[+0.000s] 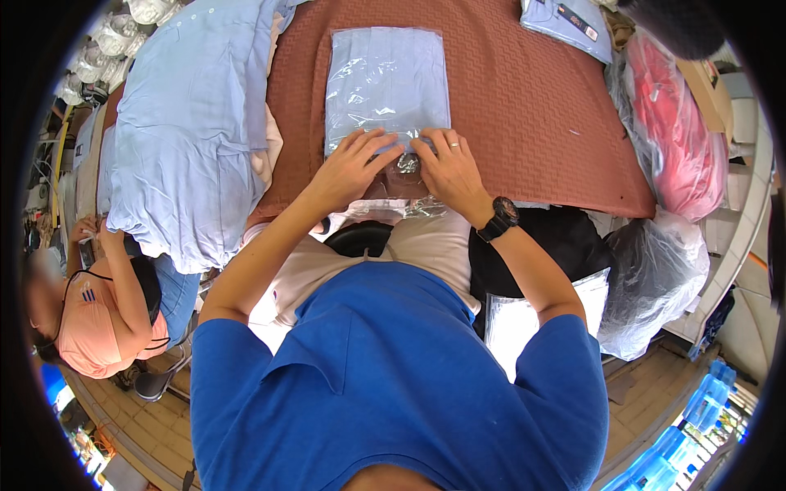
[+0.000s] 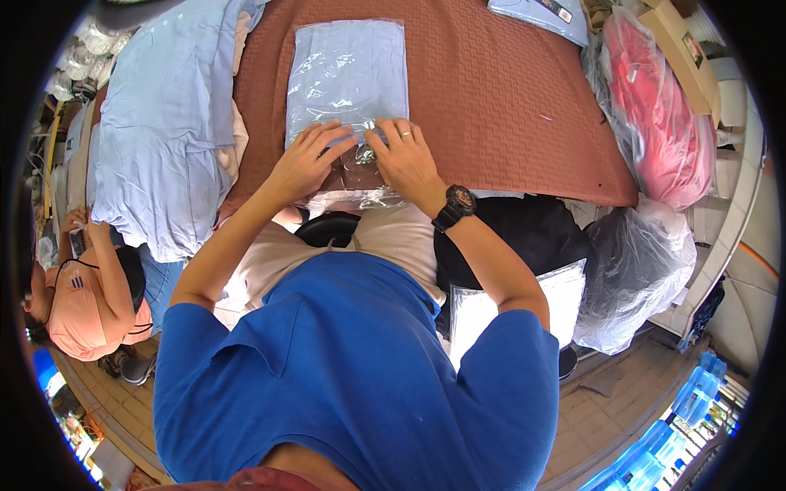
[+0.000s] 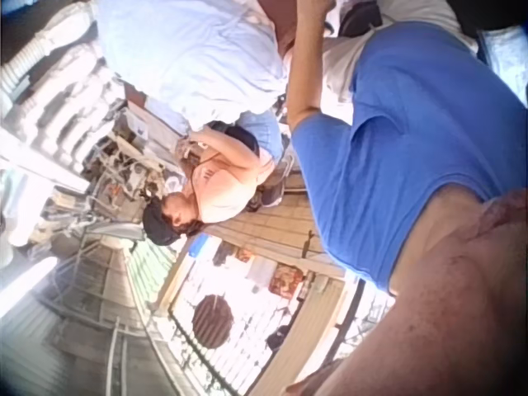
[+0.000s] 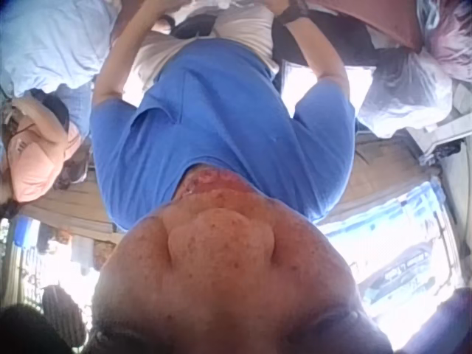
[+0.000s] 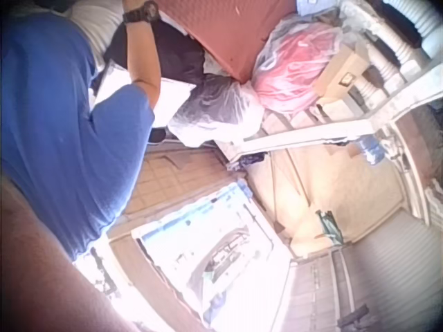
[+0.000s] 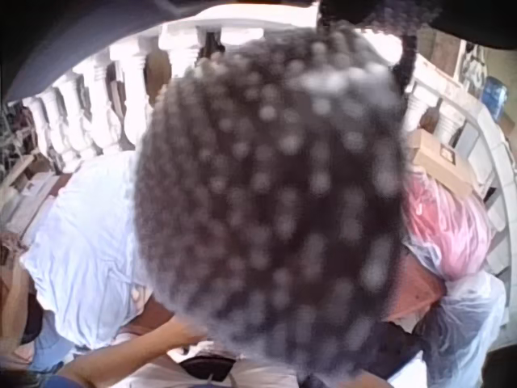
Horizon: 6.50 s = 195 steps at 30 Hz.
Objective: The person folds a light blue button-down shirt on a table and places it into a clear plastic bag.
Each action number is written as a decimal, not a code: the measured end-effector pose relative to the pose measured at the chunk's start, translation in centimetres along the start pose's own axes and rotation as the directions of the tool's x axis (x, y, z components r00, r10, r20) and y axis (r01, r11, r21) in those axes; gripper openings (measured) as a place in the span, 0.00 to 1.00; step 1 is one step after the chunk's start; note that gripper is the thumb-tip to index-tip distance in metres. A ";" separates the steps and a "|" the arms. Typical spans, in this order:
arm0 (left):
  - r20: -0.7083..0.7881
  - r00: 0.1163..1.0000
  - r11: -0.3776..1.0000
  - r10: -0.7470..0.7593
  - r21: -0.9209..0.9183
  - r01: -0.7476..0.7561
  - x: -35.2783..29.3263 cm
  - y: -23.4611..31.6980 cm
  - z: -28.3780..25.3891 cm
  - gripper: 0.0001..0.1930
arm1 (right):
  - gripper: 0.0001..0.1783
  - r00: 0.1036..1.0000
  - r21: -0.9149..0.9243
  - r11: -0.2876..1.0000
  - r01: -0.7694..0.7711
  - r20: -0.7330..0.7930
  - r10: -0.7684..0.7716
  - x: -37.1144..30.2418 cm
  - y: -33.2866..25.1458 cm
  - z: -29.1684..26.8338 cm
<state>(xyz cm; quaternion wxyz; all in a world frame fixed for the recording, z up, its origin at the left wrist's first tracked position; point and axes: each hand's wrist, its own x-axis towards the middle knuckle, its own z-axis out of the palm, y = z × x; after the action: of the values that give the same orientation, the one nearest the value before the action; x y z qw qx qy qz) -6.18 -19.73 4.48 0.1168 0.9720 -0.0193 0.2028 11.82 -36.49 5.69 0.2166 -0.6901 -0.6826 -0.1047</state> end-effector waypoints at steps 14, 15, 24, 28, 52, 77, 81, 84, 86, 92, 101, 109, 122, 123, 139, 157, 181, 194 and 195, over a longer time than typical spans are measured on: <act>-0.018 0.996 0.992 0.091 0.084 -0.090 1.8 -1.9 0.7 0.22 | 0.30 0.988 0.247 0.967 0.068 0.117 -0.100 -1.4 -7.7 0.9; -0.014 0.995 0.992 0.094 0.088 -0.092 1.8 -1.9 0.6 0.22 | 0.33 0.985 0.259 0.966 0.028 0.159 -0.071 -1.8 -8.0 0.8; -0.054 0.992 0.993 0.117 -0.006 -0.118 1.9 -2.5 1.5 0.21 | 0.40 0.970 0.285 0.958 -0.024 0.240 -0.048 -2.4 -8.3 0.8; -0.112 0.991 0.992 0.079 -0.093 -0.090 1.8 -2.5 2.0 0.18 | 0.41 0.966 0.287 0.957 -0.036 0.254 -0.040 -2.3 -8.4 0.6; 0.113 0.968 0.950 -0.222 -0.200 0.241 3.2 1.8 -1.6 0.16 | 0.30 0.986 0.067 0.996 0.065 0.150 -0.075 9.5 10.4 5.7; -0.162 0.928 0.926 -0.335 0.125 0.356 9.4 -12.2 4.9 0.30 | 0.34 0.997 -0.043 0.997 -0.058 -0.051 0.056 13.2 11.9 8.5; 0.014 0.984 0.976 -0.178 -0.124 0.178 4.7 -7.2 0.2 0.30 | 0.35 0.999 0.028 0.999 0.026 0.042 -0.027 8.7 6.9 3.7; 0.130 0.986 0.988 -0.105 -0.102 0.119 1.4 -4.9 -0.6 0.27 | 0.36 0.987 0.082 0.995 0.048 0.151 -0.060 4.7 4.5 2.5; 0.158 0.983 0.987 -0.088 -0.122 0.108 0.3 -4.4 -0.9 0.25 | 0.36 0.983 0.076 0.997 0.021 0.182 -0.034 3.1 3.9 2.4; 0.138 0.949 0.849 -0.284 -0.424 0.315 -5.2 -4.3 -5.3 0.23 | 0.28 0.988 0.337 0.935 -0.114 0.133 0.072 -0.4 5.3 -3.8; 0.013 0.933 0.870 -0.359 -0.358 0.340 -6.4 -2.4 -4.5 0.22 | 0.22 0.991 0.325 0.937 -0.129 0.078 0.109 -4.5 4.1 -2.8; -0.125 0.984 0.956 -0.130 -0.279 0.091 -5.9 -3.6 -4.5 0.13 | 0.21 0.998 0.271 0.961 -0.050 0.037 0.041 -3.9 3.5 -2.7; -0.169 0.924 0.860 -0.343 -0.453 0.236 -5.6 -2.9 -3.4 0.08 | 0.28 0.992 0.338 0.934 -0.115 -0.002 0.123 -3.8 2.6 -3.3; -0.165 0.924 0.861 -0.346 -0.446 0.243 -5.6 -2.9 -3.4 0.09 | 0.25 0.996 0.329 0.941 -0.079 -0.020 0.091 -3.6 3.0 -2.8; -0.171 0.948 0.915 -0.269 -0.352 0.197 -4.2 -2.4 -1.0 0.08 | 0.11 0.997 0.378 0.924 -0.061 -0.022 0.075 -4.3 6.0 -2.2; -0.070 0.767 0.663 -0.637 -0.557 0.500 -1.4 -2.8 -0.5 0.09 | 0.14 0.838 0.518 0.695 -0.500 0.087 0.538 -2.2 6.7 0.3; 0.186 0.617 0.229 -0.765 -0.817 0.529 -0.2 -5.4 0.3 0.14 | 0.16 0.682 0.516 0.529 -0.673 0.158 0.714 -0.5 5.6 0.1; 0.384 0.815 0.309 -0.434 -0.786 0.536 2.1 -3.5 -7.2 0.20 | 0.21 0.732 0.752 0.422 -0.506 0.116 0.671 0.8 3.6 -2.5; 0.378 0.823 0.336 -0.424 -0.779 0.530 2.0 -3.3 -7.3 0.18 | 0.22 0.798 0.626 0.631 -0.457 -0.024 0.602 1.3 3.2 -3.2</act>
<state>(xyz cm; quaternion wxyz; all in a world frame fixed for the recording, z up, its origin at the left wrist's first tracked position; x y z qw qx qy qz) -6.91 -14.79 11.02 0.6363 0.7512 0.1613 0.0697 15.52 -36.60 8.60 0.5190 -0.7402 -0.4149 0.1027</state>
